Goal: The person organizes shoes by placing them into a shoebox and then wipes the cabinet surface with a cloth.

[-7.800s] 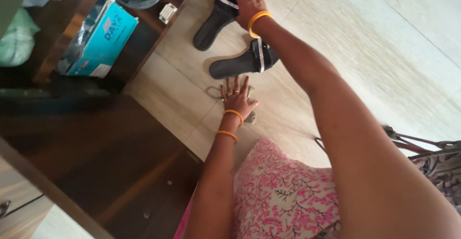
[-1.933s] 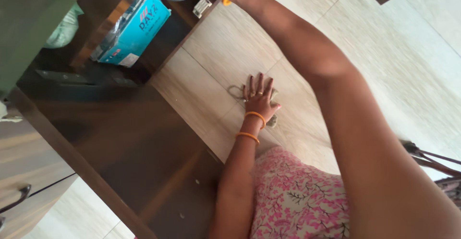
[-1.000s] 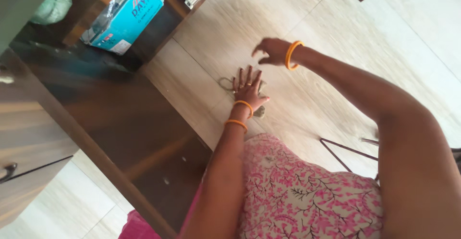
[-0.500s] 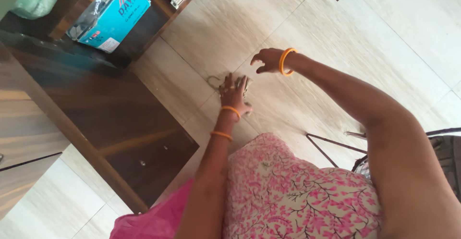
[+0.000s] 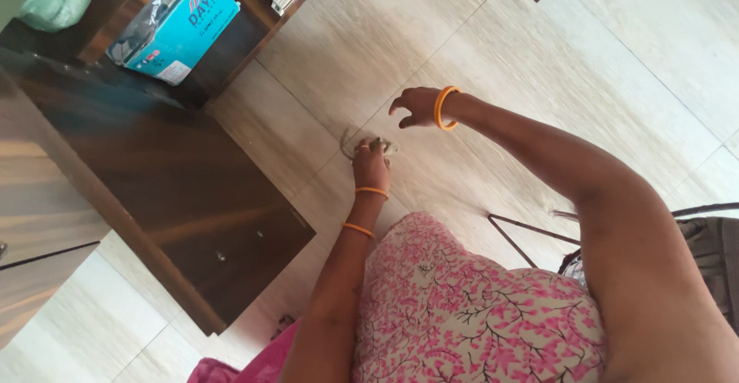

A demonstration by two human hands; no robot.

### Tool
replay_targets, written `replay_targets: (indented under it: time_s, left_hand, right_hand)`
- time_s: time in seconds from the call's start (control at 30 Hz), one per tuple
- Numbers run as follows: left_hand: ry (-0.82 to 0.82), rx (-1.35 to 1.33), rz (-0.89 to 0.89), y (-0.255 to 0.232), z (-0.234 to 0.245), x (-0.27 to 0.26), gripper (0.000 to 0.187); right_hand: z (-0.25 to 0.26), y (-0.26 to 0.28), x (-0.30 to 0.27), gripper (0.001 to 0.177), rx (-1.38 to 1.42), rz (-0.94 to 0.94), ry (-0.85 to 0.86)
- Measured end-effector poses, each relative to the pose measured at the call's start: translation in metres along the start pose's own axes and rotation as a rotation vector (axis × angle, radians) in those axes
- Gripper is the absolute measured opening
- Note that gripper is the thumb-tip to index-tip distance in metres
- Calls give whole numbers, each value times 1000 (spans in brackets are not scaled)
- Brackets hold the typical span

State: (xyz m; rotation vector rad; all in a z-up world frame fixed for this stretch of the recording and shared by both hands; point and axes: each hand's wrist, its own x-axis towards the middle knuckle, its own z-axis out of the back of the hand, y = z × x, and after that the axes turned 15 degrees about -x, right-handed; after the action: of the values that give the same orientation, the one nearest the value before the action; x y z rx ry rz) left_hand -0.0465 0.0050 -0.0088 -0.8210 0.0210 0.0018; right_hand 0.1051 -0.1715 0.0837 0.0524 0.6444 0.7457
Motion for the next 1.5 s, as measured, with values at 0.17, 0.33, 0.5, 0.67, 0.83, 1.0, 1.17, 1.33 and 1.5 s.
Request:
replay_targets:
  time_s: [0.17, 0.33, 0.5, 0.67, 0.83, 1.0, 1.17, 1.33, 1.5]
  left_hand:
    - [-257, -313, 164, -9, 0, 18, 27]
    - [-389, -759, 286, -41, 18, 33, 31]
    - [-529, -1205, 294, -77, 52, 45, 39]
    - [-563, -1740, 446, -122, 110, 36, 54]
    - [-427, -1614, 122, -185, 150, 9, 60]
    - [-202, -1218, -125, -231, 185, -29, 73]
    - [64, -556, -270, -262, 243, -69, 80]
    - [81, -135, -429, -296, 303, -84, 70]
    - [28, 285, -421, -282, 369, -34, 71]
  right_hand:
    - [18, 21, -9, 53, 109, 137, -143]
    - [33, 44, -10, 44, 214, 317, -335]
    - [50, 64, -22, 33, 431, 443, -497]
    - [75, 82, -46, 47, 358, 683, -803]
    - [85, 93, -59, 43, 203, 782, -1028]
    - [85, 97, -54, 23, 254, 711, -1142]
    - [90, 92, -56, 19, 310, 556, -1143]
    - [94, 94, -54, 21, 296, 491, -1121]
    - [88, 91, -51, 24, 298, 520, -1055]
